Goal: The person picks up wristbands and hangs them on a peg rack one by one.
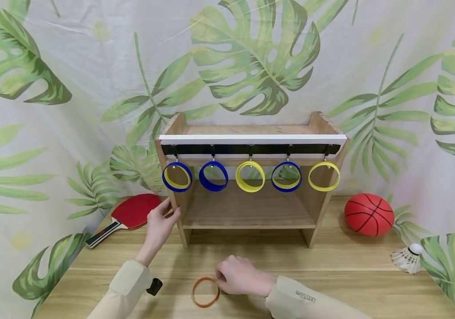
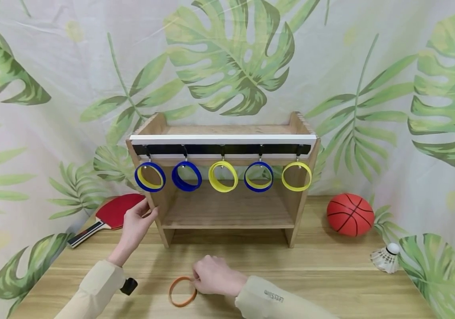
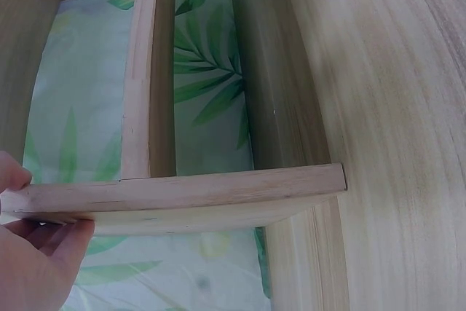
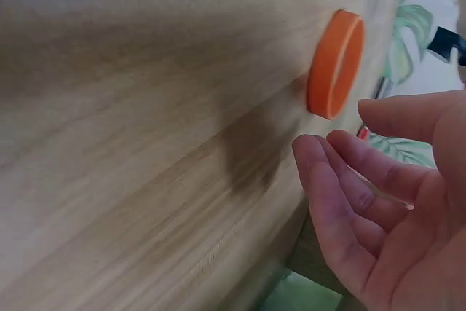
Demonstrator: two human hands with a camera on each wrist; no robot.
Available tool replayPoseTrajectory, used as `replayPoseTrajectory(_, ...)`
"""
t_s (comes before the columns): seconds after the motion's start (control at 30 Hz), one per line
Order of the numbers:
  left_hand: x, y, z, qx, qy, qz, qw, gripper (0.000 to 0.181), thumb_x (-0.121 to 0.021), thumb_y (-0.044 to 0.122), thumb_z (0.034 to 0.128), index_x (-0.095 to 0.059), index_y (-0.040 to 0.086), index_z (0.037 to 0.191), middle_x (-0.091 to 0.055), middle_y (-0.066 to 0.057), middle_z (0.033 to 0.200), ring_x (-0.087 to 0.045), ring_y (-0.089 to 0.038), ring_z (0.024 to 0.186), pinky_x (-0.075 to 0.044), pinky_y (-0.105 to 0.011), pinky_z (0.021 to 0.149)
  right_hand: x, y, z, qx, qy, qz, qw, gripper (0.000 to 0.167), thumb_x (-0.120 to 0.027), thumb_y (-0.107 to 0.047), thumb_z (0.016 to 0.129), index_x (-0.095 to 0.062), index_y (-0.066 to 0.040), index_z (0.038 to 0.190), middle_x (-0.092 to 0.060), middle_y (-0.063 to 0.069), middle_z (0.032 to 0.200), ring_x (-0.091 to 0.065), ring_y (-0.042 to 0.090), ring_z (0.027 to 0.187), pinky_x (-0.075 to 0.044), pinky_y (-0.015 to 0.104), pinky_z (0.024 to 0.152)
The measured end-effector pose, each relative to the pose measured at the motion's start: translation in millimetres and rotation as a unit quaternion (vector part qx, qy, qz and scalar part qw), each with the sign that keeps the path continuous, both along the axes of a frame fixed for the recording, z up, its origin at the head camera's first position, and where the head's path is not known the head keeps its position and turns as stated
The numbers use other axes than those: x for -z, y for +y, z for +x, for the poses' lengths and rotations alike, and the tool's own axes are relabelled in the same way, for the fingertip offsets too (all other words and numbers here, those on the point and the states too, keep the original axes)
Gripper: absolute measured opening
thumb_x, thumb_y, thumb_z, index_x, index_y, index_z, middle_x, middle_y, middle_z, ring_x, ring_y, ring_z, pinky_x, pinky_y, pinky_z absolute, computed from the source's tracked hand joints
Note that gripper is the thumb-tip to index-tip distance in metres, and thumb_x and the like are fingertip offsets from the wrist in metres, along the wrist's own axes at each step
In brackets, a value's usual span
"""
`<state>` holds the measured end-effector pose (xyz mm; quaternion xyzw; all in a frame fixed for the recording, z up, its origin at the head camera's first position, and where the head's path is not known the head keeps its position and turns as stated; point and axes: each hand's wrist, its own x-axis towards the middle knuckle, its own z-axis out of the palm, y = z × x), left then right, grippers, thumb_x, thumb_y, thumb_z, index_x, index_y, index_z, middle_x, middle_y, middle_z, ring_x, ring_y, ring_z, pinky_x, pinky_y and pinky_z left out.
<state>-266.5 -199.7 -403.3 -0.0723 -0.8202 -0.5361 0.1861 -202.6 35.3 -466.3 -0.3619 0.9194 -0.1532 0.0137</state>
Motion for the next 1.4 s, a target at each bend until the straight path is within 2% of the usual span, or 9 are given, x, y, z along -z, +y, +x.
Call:
replayPoseTrajectory(0.1,-9.6,3.4,7.3,0.003,-0.003,0.000,1.0000,0.040,-0.060,0.000,0.0934,-0.058,-0.006,0.133,-0.065,-0.025,0.129,-0.061,-0.035,0.122,-0.057,-0.039,0.094,3.5,-7,-3.5,0.007,-0.010,0.010,0.9999,0.024,-0.070,-0.017,0.085,-0.055,-0.021,0.067,-0.044,-0.015,0.057,-0.036,-0.002,0.048,-0.027,0.012,0.039)
replayPoseTrajectory(0.17,-9.8,3.5,7.5,0.003,-0.003,0.001,1.0000,0.040,-0.060,0.000,0.0932,-0.058,-0.006,0.133,-0.065,-0.025,0.128,-0.061,-0.035,0.121,-0.057,-0.039,0.094,4.5,-11,-5.0,0.011,-0.014,0.015,0.9997,0.026,-0.071,-0.017,0.085,-0.053,-0.021,0.066,-0.044,-0.014,0.056,-0.036,-0.001,0.048,-0.028,0.013,0.039)
replayPoseTrajectory(0.43,13.2,-5.8,-10.9,0.005,0.003,0.016,0.9999,0.040,-0.063,0.006,0.0940,-0.061,0.003,0.134,-0.066,-0.019,0.130,-0.062,-0.029,0.121,-0.057,-0.035,0.094,5.9,-20,-9.1,0.013,-0.039,0.020,0.9990,0.020,-0.073,-0.013,0.085,-0.060,-0.019,0.071,-0.051,-0.013,0.060,-0.041,0.001,0.050,-0.033,0.013,0.042)
replayPoseTrajectory(0.57,17.1,-7.1,-14.6,0.010,0.014,0.021,0.9996,0.039,-0.063,0.006,0.0933,-0.062,0.002,0.133,-0.067,-0.020,0.128,-0.063,-0.030,0.121,-0.058,-0.034,0.093,6.0,-22,-9.3,0.024,-0.022,0.029,0.9991,0.017,-0.072,-0.006,0.078,-0.063,-0.019,0.073,-0.054,-0.013,0.063,-0.043,0.001,0.054,-0.034,0.015,0.043)
replayPoseTrajectory(0.73,17.4,-7.1,-15.5,0.006,0.012,0.022,0.9997,0.040,-0.063,0.004,0.0924,-0.062,0.001,0.132,-0.067,-0.020,0.128,-0.062,-0.030,0.121,-0.058,-0.032,0.092,1.1,-20,-8.4,0.016,-0.011,0.005,0.9998,0.021,-0.067,0.002,0.076,-0.061,-0.018,0.072,-0.055,-0.012,0.064,-0.042,-0.001,0.054,-0.033,0.012,0.044)
replayPoseTrajectory(0.93,18.0,-7.9,-15.6,0.007,0.006,0.022,0.9997,0.041,-0.063,0.004,0.0927,-0.061,0.002,0.133,-0.066,-0.020,0.129,-0.062,-0.030,0.121,-0.058,-0.028,0.092,-16.9,-8,-6.5,0.004,0.000,-0.033,0.9994,0.017,-0.067,0.000,0.080,-0.062,-0.016,0.075,-0.059,-0.009,0.067,-0.043,-0.002,0.057,-0.035,0.010,0.049)
replayPoseTrajectory(1.13,13.6,-4.9,-12.6,0.008,0.011,0.020,0.9997,0.039,-0.062,0.003,0.0929,-0.062,0.000,0.132,-0.067,-0.021,0.128,-0.062,-0.030,0.121,-0.058,-0.026,0.091,-38.0,21,-1.6,0.009,0.024,-0.078,0.9966,0.015,-0.069,-0.001,0.080,-0.065,-0.016,0.081,-0.071,-0.005,0.079,-0.057,-0.001,0.067,-0.042,0.009,0.053)
replayPoseTrajectory(1.27,12.7,-4.6,-10.7,0.009,0.015,0.024,0.9996,0.039,-0.063,0.004,0.0930,-0.062,0.001,0.132,-0.066,-0.020,0.129,-0.062,-0.029,0.121,-0.058,-0.025,0.091,-58.7,49,5.2,0.024,0.070,-0.115,0.9906,0.014,-0.070,-0.003,0.082,-0.065,-0.016,0.081,-0.071,-0.006,0.079,-0.062,0.002,0.069,-0.046,0.009,0.056)
replayPoseTrajectory(1.4,17.3,-6.9,-13.1,0.010,0.013,0.026,0.9995,0.040,-0.064,0.006,0.0932,-0.061,0.002,0.133,-0.066,-0.019,0.130,-0.062,-0.028,0.121,-0.058,-0.025,0.091,-85.8,79,11.5,0.044,0.139,-0.138,0.9796,0.015,-0.072,-0.004,0.082,-0.065,-0.016,0.080,-0.067,-0.008,0.076,-0.058,0.000,0.066,-0.047,0.011,0.056)
